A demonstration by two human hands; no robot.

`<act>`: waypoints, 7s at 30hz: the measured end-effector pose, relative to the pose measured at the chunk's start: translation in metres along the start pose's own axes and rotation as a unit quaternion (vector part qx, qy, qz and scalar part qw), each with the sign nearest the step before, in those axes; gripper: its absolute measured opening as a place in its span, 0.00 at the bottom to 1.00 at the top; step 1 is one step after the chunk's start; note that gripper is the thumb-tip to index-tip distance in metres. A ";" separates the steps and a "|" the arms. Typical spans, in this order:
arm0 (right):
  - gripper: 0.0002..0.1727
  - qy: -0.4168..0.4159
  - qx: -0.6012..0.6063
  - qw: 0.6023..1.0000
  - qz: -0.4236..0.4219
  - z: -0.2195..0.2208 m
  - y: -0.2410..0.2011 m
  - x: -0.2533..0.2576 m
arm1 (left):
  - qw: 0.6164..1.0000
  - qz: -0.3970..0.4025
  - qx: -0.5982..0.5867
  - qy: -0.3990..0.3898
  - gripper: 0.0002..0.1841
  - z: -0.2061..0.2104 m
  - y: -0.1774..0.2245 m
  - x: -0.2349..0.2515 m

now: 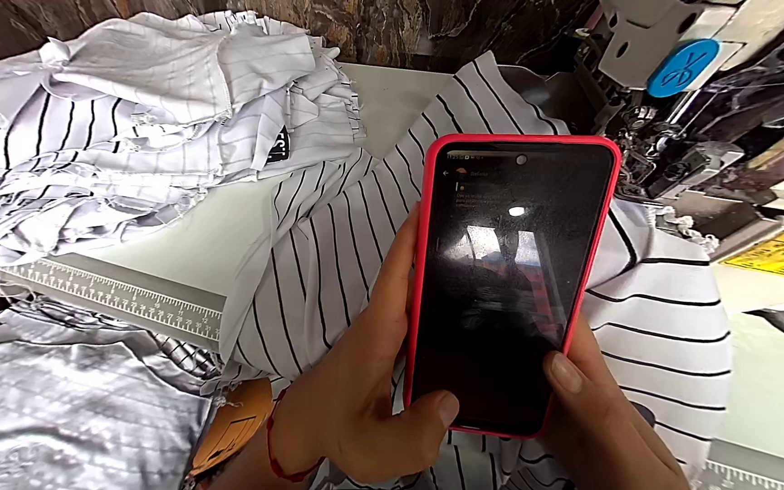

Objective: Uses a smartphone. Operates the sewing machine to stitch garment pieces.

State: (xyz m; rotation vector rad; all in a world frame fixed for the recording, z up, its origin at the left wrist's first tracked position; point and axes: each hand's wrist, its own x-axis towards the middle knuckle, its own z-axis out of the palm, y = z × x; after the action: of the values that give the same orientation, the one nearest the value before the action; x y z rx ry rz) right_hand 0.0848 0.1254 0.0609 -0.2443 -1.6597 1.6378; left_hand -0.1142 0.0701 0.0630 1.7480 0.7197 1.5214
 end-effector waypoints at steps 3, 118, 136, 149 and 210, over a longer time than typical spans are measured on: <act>0.25 -0.026 0.018 0.999 -0.011 -0.002 0.002 0.000 | 1.000 0.003 -0.008 -0.004 0.49 0.000 -0.001 0.000; 0.19 0.072 0.001 0.997 0.002 0.009 0.000 0.006 | 1.000 0.006 -0.020 -0.013 0.49 -0.001 -0.001 0.000; 0.21 0.077 -0.006 0.997 0.005 0.008 0.000 0.005 | 1.000 0.004 -0.014 -0.009 0.48 -0.001 -0.001 0.000; 0.23 0.083 -0.003 0.997 0.007 0.009 0.000 0.004 | 1.000 0.002 -0.012 -0.007 0.47 -0.001 0.000 0.000; 0.36 -0.033 -0.064 0.997 -0.019 0.002 0.000 0.004 | 1.000 0.002 -0.013 0.000 0.47 -0.002 -0.002 0.001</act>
State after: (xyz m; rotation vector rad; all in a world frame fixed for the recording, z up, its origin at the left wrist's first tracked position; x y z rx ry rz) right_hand 0.0809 0.1263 0.0626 -0.2239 -1.8116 1.5279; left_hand -0.1160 0.0729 0.0619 1.7315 0.6931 1.5262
